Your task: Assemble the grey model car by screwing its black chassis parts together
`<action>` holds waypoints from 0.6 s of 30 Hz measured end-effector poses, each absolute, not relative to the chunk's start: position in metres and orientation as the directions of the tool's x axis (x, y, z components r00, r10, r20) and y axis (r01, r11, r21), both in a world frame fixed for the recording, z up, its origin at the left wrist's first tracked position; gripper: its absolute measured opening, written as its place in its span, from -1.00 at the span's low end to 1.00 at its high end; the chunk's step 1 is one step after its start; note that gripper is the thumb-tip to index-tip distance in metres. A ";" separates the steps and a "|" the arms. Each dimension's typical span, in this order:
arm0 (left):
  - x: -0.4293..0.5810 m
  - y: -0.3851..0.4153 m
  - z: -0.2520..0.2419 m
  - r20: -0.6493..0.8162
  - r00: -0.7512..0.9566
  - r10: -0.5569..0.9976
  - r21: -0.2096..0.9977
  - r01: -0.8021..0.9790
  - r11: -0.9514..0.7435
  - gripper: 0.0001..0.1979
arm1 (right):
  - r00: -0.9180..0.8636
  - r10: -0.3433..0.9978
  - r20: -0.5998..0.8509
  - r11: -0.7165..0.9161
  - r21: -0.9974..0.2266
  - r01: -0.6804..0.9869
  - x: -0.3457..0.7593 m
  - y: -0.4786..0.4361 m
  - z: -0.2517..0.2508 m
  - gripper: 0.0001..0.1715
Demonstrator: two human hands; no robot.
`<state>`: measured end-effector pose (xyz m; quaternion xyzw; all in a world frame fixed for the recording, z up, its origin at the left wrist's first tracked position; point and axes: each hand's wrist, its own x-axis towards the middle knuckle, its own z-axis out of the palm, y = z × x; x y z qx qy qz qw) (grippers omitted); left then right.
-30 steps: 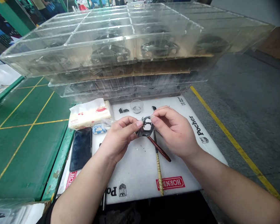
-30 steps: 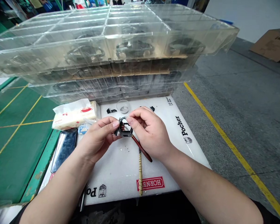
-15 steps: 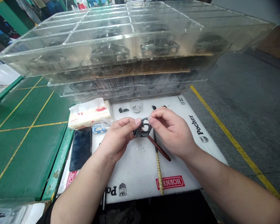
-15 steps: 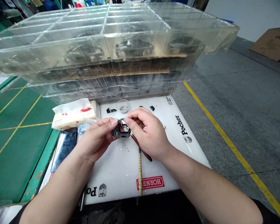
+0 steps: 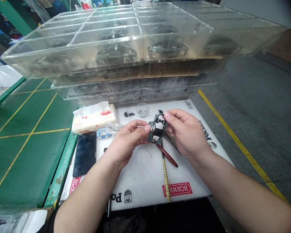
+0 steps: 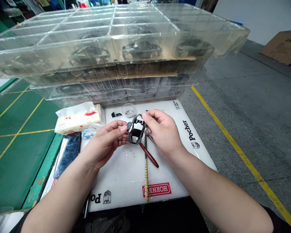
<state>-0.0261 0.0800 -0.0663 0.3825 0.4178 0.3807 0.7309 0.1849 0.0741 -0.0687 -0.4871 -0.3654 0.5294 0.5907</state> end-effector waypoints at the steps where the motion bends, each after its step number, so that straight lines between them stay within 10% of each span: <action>1: -0.026 0.080 -0.067 -0.320 0.363 0.875 0.880 -0.229 0.417 -0.51 | 0.182 0.979 -0.091 -0.038 -0.961 -0.274 0.185 0.074 -0.068 -0.61; 18: -0.022 0.079 -0.064 -0.326 0.374 0.868 0.790 -0.397 0.468 -0.61 | 0.165 0.981 -0.100 -0.057 -0.966 -0.251 0.187 0.073 -0.069 -0.66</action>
